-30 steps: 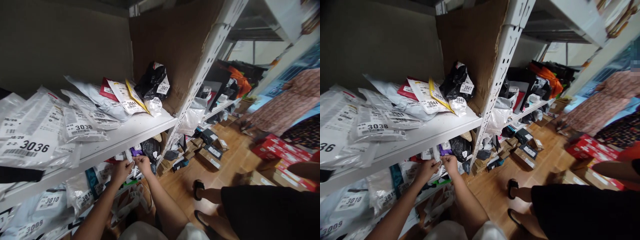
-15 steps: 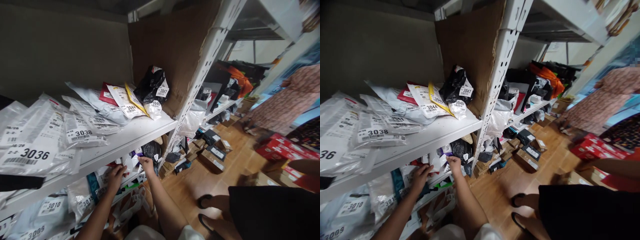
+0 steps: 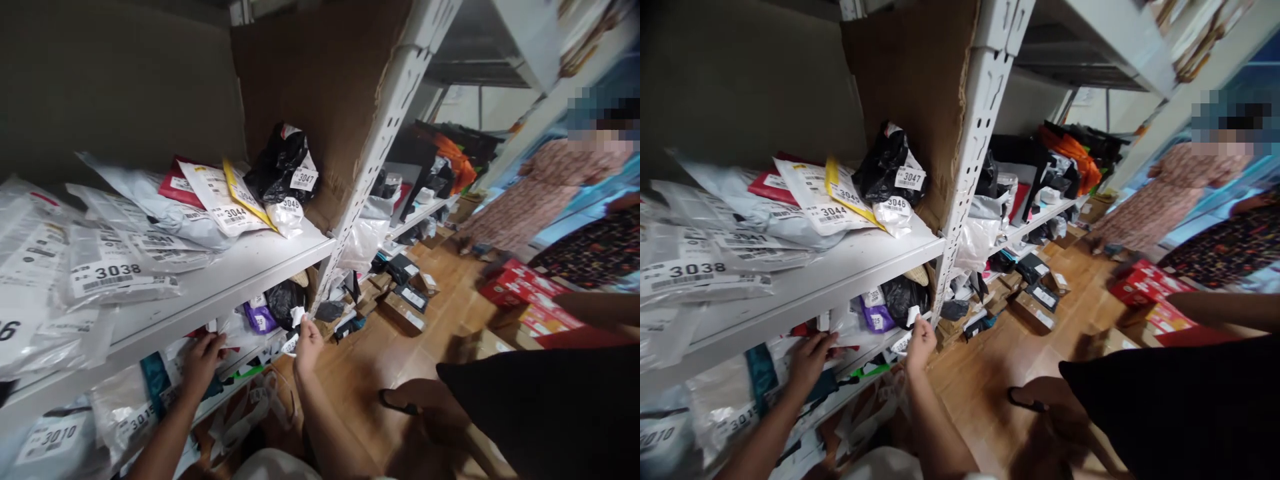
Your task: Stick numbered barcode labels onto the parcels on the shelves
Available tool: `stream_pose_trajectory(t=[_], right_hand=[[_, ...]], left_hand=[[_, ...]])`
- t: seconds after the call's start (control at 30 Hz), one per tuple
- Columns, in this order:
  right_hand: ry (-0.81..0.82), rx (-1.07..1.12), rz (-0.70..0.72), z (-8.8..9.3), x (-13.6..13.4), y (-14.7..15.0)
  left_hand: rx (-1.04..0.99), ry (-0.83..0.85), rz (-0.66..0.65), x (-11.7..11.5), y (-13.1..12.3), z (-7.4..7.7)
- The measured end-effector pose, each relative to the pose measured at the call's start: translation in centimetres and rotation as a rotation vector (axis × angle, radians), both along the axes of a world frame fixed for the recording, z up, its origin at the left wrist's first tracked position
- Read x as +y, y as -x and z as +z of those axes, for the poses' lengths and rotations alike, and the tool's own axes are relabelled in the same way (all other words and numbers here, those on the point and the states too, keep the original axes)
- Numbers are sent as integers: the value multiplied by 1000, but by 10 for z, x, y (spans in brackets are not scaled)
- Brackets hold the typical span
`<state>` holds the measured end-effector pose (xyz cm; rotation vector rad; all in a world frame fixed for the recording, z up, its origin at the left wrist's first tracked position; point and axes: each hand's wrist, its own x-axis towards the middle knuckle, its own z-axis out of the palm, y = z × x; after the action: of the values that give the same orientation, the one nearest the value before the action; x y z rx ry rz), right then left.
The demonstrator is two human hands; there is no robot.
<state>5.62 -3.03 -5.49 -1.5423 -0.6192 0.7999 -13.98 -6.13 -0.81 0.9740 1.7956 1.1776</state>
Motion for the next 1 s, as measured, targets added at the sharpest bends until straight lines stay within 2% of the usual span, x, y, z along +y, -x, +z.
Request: stream_pose_trajectory(t=[0.1, 0.2, 0.27, 0.33, 0.4, 0.47, 0.57, 0.7, 0.77, 0.83, 0.87, 0.93, 1.0], right_hand=[[97, -143, -147, -5, 14, -59], [206, -293, -227, -15, 31, -89], [256, -365, -182, -24, 44, -84], [277, -408, -90, -31, 55, -68], [283, -423, -6, -36, 62, -52], [288, -409, 57, -37, 64, -47], [273, -345, 139, -37, 58, -62], [226, -202, 119, -31, 30, -84], [176, -126, 66, -22, 8, -73], [96, -33, 96, -8, -11, -42], [47, 30, 159, -1, -17, -21], [-94, 315, 351, 13, -22, 23], [-109, 352, 474, 24, -19, 61]], left_hand=[[142, 39, -125, 4, 0, 6], [283, 28, -181, 6, -7, 12], [449, 11, -202, 5, -12, 18], [712, -21, -214, 4, -16, 29], [992, -89, -278, 6, -17, 42], [1170, -145, -374, 11, -16, 56], [1173, -125, -572, 24, -12, 70], [1092, 16, -885, 38, -2, 72], [1111, 48, -915, 38, 2, 70], [1169, 34, -860, 35, 3, 64], [1206, 21, -813, 33, 4, 61], [1274, 0, -718, 28, 5, 52], [1303, -36, -669, 23, 8, 43]])
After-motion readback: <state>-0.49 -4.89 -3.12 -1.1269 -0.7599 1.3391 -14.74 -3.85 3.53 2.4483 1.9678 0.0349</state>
